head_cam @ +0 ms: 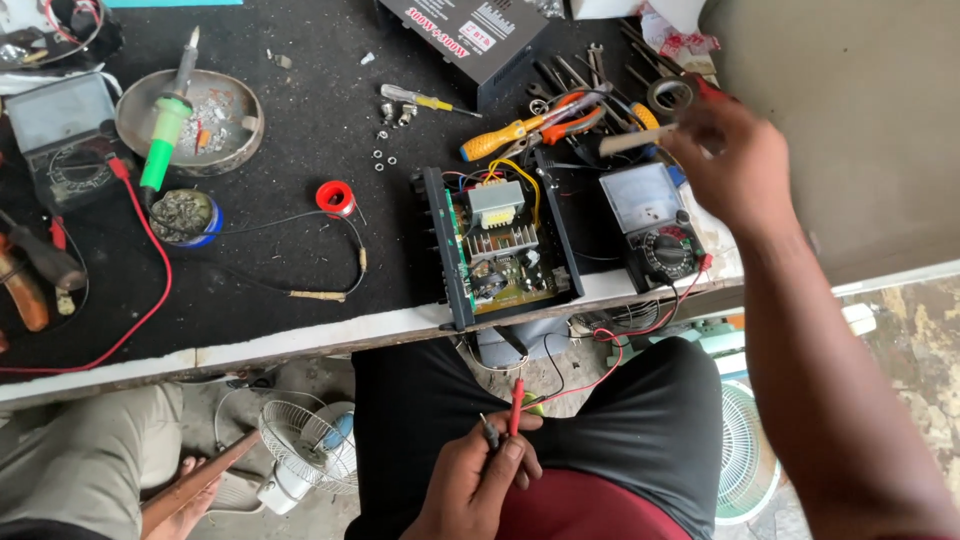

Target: Testing an amplifier circuit board using a multimeter and making adjustments with a screwdriver on a repair bench.

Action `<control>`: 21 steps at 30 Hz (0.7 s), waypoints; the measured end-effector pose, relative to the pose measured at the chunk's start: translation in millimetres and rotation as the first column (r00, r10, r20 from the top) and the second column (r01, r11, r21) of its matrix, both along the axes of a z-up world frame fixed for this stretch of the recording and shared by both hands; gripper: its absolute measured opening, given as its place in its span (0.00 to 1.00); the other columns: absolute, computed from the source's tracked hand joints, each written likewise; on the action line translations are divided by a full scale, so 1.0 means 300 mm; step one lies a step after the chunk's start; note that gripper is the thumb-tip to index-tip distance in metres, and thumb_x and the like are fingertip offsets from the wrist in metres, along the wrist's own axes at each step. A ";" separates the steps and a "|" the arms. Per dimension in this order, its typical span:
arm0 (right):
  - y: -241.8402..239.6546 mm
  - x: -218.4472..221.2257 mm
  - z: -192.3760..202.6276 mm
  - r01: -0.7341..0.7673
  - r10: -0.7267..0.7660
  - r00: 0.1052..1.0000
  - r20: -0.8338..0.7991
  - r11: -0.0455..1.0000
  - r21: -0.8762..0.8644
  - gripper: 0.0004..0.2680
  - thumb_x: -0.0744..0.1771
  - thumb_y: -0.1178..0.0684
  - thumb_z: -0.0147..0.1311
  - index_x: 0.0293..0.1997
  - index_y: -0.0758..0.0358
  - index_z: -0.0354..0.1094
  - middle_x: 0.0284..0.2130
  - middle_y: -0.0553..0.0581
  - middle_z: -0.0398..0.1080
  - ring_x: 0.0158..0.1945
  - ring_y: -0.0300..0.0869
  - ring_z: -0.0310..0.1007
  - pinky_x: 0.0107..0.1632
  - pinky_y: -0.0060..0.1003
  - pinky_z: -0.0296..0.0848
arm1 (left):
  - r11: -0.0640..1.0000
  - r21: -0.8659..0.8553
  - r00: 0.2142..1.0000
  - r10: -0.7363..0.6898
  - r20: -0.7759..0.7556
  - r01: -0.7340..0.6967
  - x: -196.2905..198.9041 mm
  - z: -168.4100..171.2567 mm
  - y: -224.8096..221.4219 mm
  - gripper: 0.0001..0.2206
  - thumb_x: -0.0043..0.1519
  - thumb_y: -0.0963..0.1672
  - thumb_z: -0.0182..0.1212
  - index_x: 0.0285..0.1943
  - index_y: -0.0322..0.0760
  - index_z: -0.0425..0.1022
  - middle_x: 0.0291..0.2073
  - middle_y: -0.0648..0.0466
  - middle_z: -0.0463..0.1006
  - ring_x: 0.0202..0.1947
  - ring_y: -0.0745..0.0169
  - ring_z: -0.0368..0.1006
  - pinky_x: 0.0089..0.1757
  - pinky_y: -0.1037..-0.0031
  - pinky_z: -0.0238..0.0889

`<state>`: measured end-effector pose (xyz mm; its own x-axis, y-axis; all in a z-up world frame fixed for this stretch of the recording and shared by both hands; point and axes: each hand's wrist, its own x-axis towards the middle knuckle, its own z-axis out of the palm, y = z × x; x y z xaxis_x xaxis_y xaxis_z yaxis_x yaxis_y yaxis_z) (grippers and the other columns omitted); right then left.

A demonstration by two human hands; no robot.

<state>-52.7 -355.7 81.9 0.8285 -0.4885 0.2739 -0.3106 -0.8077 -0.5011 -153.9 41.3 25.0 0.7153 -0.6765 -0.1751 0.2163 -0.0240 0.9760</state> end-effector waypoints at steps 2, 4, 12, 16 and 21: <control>0.115 -0.142 0.049 -0.097 0.098 0.994 -0.042 0.995 0.023 0.09 0.73 0.45 0.60 0.40 0.59 0.76 0.27 0.53 0.65 0.26 0.40 0.55 0.33 0.40 0.55 | 0.999 -0.033 0.999 0.039 -0.035 -0.041 -0.003 -0.002 -0.006 0.18 0.69 0.46 0.50 0.56 0.27 0.79 0.26 0.53 0.80 0.25 0.67 0.75 0.33 0.76 0.72; 0.277 -0.292 0.050 -0.331 0.372 0.925 -0.077 0.888 0.319 0.08 0.70 0.47 0.56 0.43 0.59 0.77 0.36 0.52 0.73 0.39 0.38 0.68 0.45 0.37 0.66 | 0.994 -0.107 0.999 0.032 0.014 -0.030 0.002 -0.002 -0.026 0.16 0.70 0.45 0.49 0.55 0.28 0.78 0.25 0.52 0.79 0.25 0.66 0.74 0.32 0.75 0.71; 0.605 -0.548 -0.104 -0.231 0.349 0.918 0.189 0.081 0.970 0.08 0.66 0.58 0.59 0.46 0.74 0.76 0.35 0.63 0.79 0.29 0.45 0.77 0.36 0.40 0.80 | 0.975 0.015 0.937 -0.217 0.274 0.221 0.038 0.059 -0.099 0.15 0.72 0.46 0.49 0.33 0.35 0.72 0.30 0.52 0.83 0.32 0.54 0.82 0.40 0.66 0.72; 0.521 -0.602 -0.147 -0.264 -0.008 0.963 0.268 0.159 0.951 0.10 0.68 0.58 0.52 0.51 0.71 0.73 0.37 0.65 0.75 0.43 0.50 0.76 0.52 0.46 0.75 | 0.994 -0.034 0.851 -0.074 0.520 0.107 0.044 0.082 -0.102 0.14 0.72 0.42 0.47 0.64 0.30 0.70 0.58 0.40 0.75 0.59 0.41 0.72 0.61 0.59 0.62; 0.189 -0.661 -0.256 -0.131 -0.278 0.928 0.248 0.379 0.916 0.26 0.68 0.59 0.50 0.78 0.50 0.53 0.28 0.56 0.70 0.27 0.36 0.67 0.25 0.28 0.58 | 1.000 -0.018 0.922 0.014 0.387 -0.008 0.095 0.101 0.015 0.17 0.72 0.44 0.44 0.63 0.25 0.70 0.28 0.54 0.77 0.29 0.63 0.75 0.39 0.71 0.72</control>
<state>-251.0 -298.9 5.0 0.7372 -0.6574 -0.1559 -0.0079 0.2224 -0.9749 -125.3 45.7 55.3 0.7326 -0.6686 0.1279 -0.1784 -0.0073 0.9839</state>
